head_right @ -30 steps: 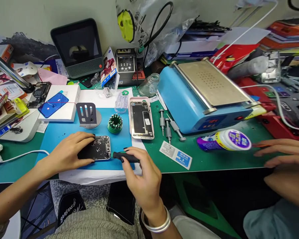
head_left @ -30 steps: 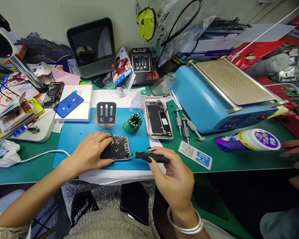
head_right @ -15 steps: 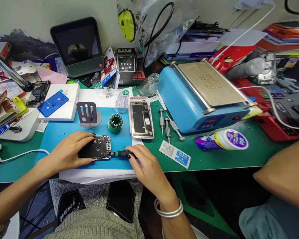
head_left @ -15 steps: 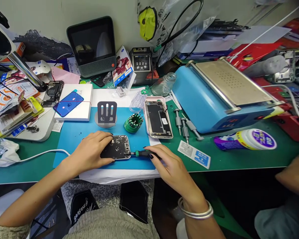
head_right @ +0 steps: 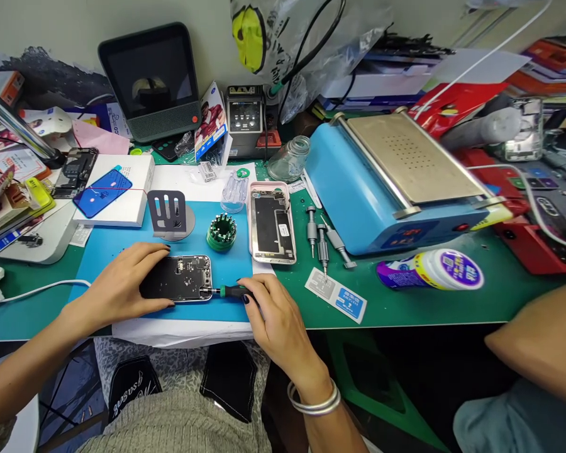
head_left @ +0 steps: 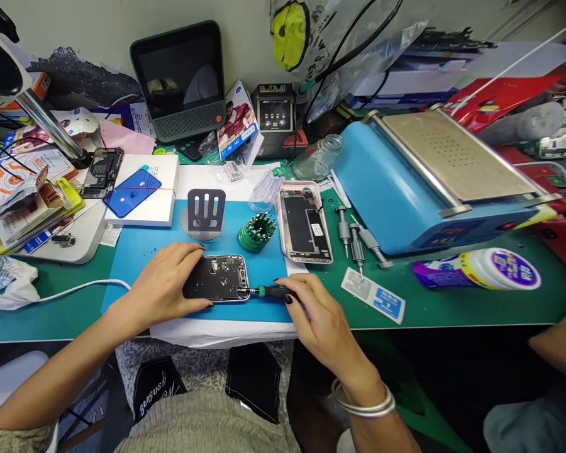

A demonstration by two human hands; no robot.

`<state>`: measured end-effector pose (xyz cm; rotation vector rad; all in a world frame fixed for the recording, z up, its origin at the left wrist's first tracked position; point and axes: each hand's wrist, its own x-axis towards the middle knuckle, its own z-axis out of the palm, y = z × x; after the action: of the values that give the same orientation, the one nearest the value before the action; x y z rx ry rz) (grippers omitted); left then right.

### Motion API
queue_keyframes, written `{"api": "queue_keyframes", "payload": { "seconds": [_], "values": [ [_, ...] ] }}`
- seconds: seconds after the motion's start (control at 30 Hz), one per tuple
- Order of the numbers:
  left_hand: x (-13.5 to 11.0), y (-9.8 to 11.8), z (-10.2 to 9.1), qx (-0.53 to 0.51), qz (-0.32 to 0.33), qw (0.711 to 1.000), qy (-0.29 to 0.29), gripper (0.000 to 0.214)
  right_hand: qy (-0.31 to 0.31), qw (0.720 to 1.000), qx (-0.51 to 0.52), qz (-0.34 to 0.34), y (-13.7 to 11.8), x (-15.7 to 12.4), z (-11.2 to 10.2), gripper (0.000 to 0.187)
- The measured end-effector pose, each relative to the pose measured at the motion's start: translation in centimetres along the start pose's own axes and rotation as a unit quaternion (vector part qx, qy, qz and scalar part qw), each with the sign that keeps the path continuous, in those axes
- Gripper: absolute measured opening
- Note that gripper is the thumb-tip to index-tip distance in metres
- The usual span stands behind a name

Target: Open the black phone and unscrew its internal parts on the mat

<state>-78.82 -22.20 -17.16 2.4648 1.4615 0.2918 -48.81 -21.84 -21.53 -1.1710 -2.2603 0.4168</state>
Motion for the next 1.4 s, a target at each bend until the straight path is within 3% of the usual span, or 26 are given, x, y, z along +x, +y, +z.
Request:
{"api": "queue_keyframes", "payload": {
  "seconds": [0.27, 0.47, 0.83, 1.2, 1.4],
  "values": [
    [-3.2, -2.4, -2.4, 0.046, -0.031, 0.998, -0.012, 0.072, 0.004, 0.996, -0.077, -0.035, 0.1, -0.5, 0.8, 0.026],
    [-5.0, -3.5, -2.1, 0.04, -0.046, 0.998, -0.009, 0.072, 0.012, 0.992, -0.12, -0.045, 0.2, -0.9, 1.1, 0.026],
    [-5.0, -4.1, -1.2, 0.002, -0.047, 0.999, 0.013, 0.073, 0.008, 0.99, -0.12, -0.07, 0.0, -0.5, 1.0, 0.019],
    [-5.1, -4.0, -1.1, -0.001, -0.041, 0.999, 0.024, 0.071, 0.029, 0.998, -0.05, -0.037, 0.4, -1.5, 0.5, 0.022],
    [-3.7, -2.5, -1.4, -0.034, -0.024, 0.999, 0.03, 0.074, 0.066, 0.997, -0.027, -0.032, -0.6, -1.0, 0.3, 0.025]
  ]
}}
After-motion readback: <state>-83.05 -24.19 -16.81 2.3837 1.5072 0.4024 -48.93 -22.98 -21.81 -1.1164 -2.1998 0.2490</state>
